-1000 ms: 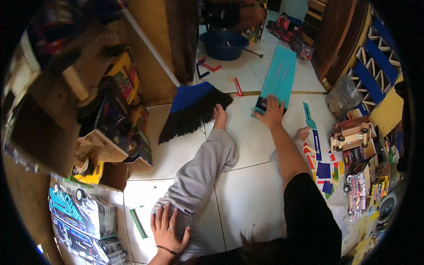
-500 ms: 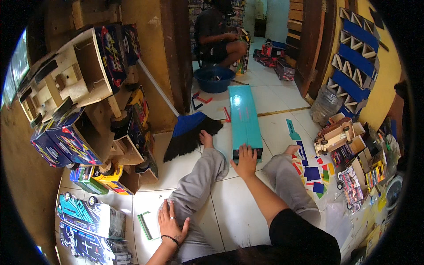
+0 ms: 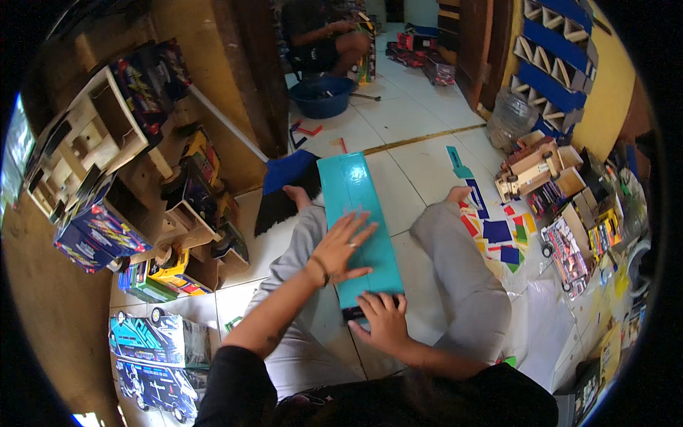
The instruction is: The person sits on the floor and wraps wooden toy trucks in clear plastic bags using a tape dispenser. They place the truck in the bag, seal it with tape, and set the wrapped item aside before repeating the process with another truck.
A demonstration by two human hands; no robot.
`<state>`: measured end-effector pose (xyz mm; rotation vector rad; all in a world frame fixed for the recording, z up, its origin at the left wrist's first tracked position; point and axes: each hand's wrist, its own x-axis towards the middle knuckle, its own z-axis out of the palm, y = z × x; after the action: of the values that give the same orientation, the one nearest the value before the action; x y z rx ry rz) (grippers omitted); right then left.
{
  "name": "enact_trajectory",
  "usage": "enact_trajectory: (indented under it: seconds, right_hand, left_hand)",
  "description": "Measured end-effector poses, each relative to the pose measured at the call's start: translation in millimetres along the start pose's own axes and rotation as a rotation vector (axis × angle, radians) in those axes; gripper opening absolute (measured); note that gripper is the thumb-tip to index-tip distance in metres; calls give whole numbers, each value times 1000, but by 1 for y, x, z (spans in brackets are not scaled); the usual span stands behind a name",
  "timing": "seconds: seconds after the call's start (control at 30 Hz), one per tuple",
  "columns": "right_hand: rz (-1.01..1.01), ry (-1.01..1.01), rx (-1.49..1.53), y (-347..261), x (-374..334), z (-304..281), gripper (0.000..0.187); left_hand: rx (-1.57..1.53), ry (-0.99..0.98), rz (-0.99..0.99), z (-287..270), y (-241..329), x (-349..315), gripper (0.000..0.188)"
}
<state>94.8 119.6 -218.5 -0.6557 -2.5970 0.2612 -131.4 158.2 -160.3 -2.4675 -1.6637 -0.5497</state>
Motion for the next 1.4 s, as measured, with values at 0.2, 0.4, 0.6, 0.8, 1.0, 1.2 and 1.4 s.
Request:
enact_trajectory:
  seconds: [0.2,0.4,0.6,0.8,1.0,1.2,1.4]
  right_hand:
    - [-233,-369,856,3,-68,56,40]
    - [768,-1028,1962,-25,-77,130,44]
    - [1341,-112,1829,8,-24,183,31]
    - [1659,847,2269,40,70,217,42]
    - [1375,1192,2602,86,108,132,42]
    - [865,910,2702,107,97,-38,43]
    - [642,446,752,102,109,-103,40]
  left_hand:
    - [104,-761,547,36,-19,108,105]
    - [107,-761,129,68,-45,164,86]
    - [173,-529,-465,67,-69,171,93]
    - [276,-372,-484,72,-51,144,87]
    - [181,84,-230,40,-10,98,67]
    - [-206,396,-89,-13,28,33,82]
    - [-940,518,-689,-5,57,-52,62]
